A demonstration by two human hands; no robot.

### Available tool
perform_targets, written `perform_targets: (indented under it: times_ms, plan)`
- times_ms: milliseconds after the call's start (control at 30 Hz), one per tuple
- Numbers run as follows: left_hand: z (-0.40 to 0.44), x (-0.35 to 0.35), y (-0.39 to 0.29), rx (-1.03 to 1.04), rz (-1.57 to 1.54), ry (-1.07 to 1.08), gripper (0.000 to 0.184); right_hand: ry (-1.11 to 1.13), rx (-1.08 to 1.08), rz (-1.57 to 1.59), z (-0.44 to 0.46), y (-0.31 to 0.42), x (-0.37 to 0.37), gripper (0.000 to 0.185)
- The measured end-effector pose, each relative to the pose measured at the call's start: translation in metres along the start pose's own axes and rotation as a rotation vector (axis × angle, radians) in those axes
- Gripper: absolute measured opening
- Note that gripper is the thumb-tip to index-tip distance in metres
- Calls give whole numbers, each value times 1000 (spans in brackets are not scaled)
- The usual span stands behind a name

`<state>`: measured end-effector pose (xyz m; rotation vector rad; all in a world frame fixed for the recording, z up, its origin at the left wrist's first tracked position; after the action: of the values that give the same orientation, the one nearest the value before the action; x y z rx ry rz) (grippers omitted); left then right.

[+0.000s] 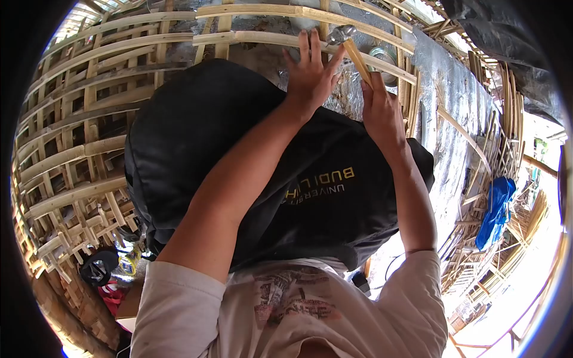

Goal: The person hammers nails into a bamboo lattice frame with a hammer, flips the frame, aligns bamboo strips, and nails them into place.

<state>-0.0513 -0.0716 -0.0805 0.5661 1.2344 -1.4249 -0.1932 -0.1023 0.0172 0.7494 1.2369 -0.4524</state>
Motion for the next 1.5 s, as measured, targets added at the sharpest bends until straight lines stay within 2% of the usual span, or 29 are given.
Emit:
perform_targets:
  times_ms: [67, 100, 167, 233, 267, 367, 433, 500, 600, 733, 867, 967, 1000, 1100, 1133, 1233, 1267, 1300, 1367, 1433, 1500]
  plan:
    - [3, 3, 2, 3, -11, -13, 73, -116, -42, 72, 4, 10, -15, 24]
    - [2, 1, 2, 0, -21, -15, 73, -100, 25, 104, 6, 15, -25, 22]
    - [-1, 2, 1, 1, -25, -16, 73, -204, 8, 147, 8, 20, -35, 22]
    - [1, 2, 1, 1, -15, -27, 73, -305, -72, 126, 4, 11, -17, 24]
    - [2, 2, 0, 5, -13, -23, 73, -154, -25, 71, 5, 4, -5, 24]
    - [1, 1, 2, 13, -2, -9, 72, -7, 20, 36, 6, -2, 1, 25]
    - [2, 1, 2, 7, -3, -8, 71, -97, 51, 96, 5, 8, -18, 22]
    - [-2, 2, 1, 6, -3, -20, 70, -287, 0, 65, 8, 23, -38, 22]
    - [0, 1, 0, 13, 8, -2, 70, -212, -2, -2, 4, 15, -23, 25]
    - [1, 2, 1, 16, 30, 9, 70, 35, 80, -193, 4, 14, -13, 26]
    - [-2, 3, 1, 14, 26, 5, 70, -213, -25, -117, 7, 35, -49, 25]
    - [2, 1, -1, 21, 51, 3, 71, -156, -18, -63, 5, 29, -35, 25]
    - [2, -1, -2, 25, 73, 12, 72, 14, 68, -103, 2, 23, -23, 24]
    - [2, -4, -1, 28, 89, -1, 73, 59, 61, -171, 3, 19, -24, 24]
    - [3, -4, -1, 22, 85, -13, 73, -9, 31, -53, 4, 20, -30, 23]
    - [2, -1, 0, 21, 57, -42, 72, -221, -3, 37, 4, 35, -45, 22]
    - [2, -3, -1, 17, 51, -43, 72, -165, 10, 21, 2, 29, -35, 21]
    - [4, -5, -1, 15, 56, -37, 72, -52, -121, -124, 1, 14, -7, 19]
    - [2, -1, 0, 20, 64, -4, 71, -13, -18, -20, 5, 10, -11, 17]
    - [3, 1, 3, 6, 42, -31, 70, -247, -84, 132, 6, 17, -27, 14]
    - [0, 3, 2, 6, 12, -36, 68, -302, 10, 109, 3, 22, -34, 13]
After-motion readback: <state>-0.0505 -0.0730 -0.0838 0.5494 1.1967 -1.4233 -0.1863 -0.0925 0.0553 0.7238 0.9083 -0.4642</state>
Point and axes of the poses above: each hand's wrist, its own z-axis towards the middle knuckle, its own x-axis out of the palm, y = z × x, the point moved 4 cm from there along z, towards the middle knuckle, and after that the axes turned 4 degrees about -z, right-handed, at the moved point
